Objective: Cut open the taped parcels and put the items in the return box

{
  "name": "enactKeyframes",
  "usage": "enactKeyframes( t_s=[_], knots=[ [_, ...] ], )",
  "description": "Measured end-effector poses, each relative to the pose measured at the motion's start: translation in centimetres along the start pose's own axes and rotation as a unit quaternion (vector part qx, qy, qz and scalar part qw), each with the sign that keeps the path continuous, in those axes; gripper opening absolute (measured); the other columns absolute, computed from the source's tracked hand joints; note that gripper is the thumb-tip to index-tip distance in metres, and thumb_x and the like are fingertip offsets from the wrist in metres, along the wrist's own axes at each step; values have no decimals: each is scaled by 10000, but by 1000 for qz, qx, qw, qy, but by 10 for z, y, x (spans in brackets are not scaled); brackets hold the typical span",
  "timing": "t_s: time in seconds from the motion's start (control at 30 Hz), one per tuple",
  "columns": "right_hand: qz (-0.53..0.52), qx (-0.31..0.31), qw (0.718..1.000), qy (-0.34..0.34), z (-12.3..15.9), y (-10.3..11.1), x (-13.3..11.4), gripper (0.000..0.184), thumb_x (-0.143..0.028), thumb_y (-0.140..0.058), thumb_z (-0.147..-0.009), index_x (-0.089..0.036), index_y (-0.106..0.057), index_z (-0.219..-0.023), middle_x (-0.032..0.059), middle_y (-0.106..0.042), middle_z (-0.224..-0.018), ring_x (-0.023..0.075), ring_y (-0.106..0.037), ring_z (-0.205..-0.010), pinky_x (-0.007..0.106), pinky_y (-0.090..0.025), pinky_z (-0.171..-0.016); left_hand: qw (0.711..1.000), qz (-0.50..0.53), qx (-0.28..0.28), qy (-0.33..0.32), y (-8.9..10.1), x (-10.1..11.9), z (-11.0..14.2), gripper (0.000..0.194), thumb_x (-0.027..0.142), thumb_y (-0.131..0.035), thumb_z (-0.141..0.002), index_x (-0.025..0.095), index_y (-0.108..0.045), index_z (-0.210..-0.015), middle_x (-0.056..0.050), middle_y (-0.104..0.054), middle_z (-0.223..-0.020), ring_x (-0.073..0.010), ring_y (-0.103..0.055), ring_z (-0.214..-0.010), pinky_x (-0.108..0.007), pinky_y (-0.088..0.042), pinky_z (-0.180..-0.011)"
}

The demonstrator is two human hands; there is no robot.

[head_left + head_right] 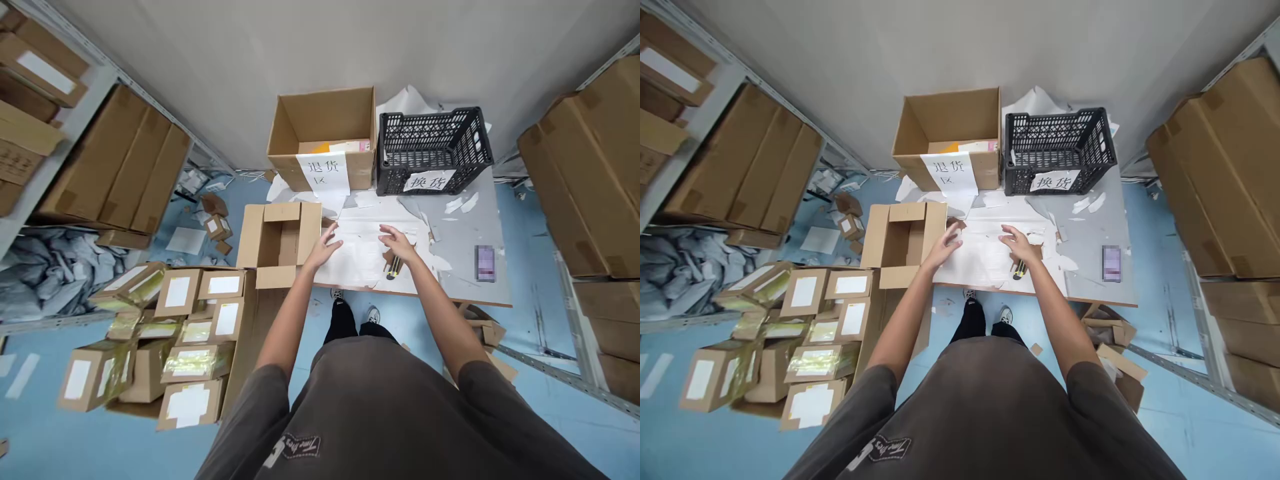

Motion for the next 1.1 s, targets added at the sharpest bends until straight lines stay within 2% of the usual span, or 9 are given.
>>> enactKeyframes(
  t_s=[0.17,0.3,0.43,0.57,0.7,0.8,0.97,1.03,1.1],
  knots=[
    [58,14,997,-41,28,-33,84,674,-617,-750,-848,-269,-696,-1423,144,-641,-1528,330,-681,-1255,566,-508,-1144,989,-117,10,94,-30,-89,42,710,424,-705,-959,253,-528,-1624,-143,-467,-1706,-364,-492,-1530,-532,-461,-1211],
    [190,27,980,-50,42,-58,141,693,-557,-745,-875,-232,-661,-1481,162,-560,-1607,372,-483,-1508,588,-360,-1270,951,-271,78,125,-33,-149,58,735,337,-752,-904,178,-554,-1594,-200,-415,-1724,-415,-388,-1588,-568,-347,-1277],
    [302,16,951,-61,58,-80,186,735,-463,-706,-908,-190,-574,-1578,168,-427,-1709,388,-272,-1628,589,-243,-1324,915,-355,123,147,-30,-195,70,798,302,-724,-903,152,-477,-1646,-226,-500,-1653,-454,-435,-1519,-580,-357,-1227],
    [352,56,933,-49,67,-85,202,657,-363,-624,-929,-186,-598,-1561,174,-571,-1556,401,-381,-1527,602,-290,-1285,906,-380,98,162,-30,-219,73,788,307,-693,-943,67,-450,-1654,-261,-651,-1457,-454,-510,-1410,-563,-410,-1167],
    [368,99,922,-67,68,-86,191,414,-271,-589,-910,-189,-811,-1249,170,-710,-1177,400,-550,-1275,592,-401,-1184,926,-340,81,141,-36,-216,70,439,182,-591,-997,159,-730,-1412,-175,-748,-1262,-355,-608,-1291,-495,-454,-1165],
    [312,114,942,-46,66,-94,159,296,-264,-592,-873,-210,-847,-1014,144,-721,-1138,366,-589,-1224,564,-448,-1151,954,-261,87,114,-49,-195,69,359,88,-562,-970,202,-845,-1159,-135,-761,-1206,-295,-660,-1224,-455,-514,-1135],
    [88,62,994,-36,75,-120,75,314,-431,-676,-800,-247,-802,-1022,118,-715,-1329,319,-660,-1218,492,-555,-1035,994,-64,81,22,-80,-119,77,291,145,-622,-962,237,-865,-1092,-105,-751,-1281,-261,-722,-1189,-431,-579,-1082],
    [19,43,998,-46,79,-130,38,408,-464,-708,-765,-262,-773,-1113,98,-743,-1273,299,-699,-1144,465,-579,-987,997,-14,71,-27,-77,-82,85,289,226,-610,-1003,253,-864,-1138,-108,-764,-1271,-268,-724,-1210,-433,-585,-1070],
    [-22,47,998,-39,75,-139,1,523,-451,-740,-720,-268,-733,-1210,87,-755,-1221,283,-720,-1080,446,-592,-954,996,13,38,-76,-57,-48,94,295,305,-633,-1013,246,-855,-1197,-128,-760,-1318,-288,-707,-1274,-449,-564,-1106]
  ],
)
Point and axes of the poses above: each hand's wrist, its own z-axis away from the middle knuckle, its own y-axis out of the back of the hand, x = y × z, the point moved 6 cm from there along -z, towards the middle knuckle
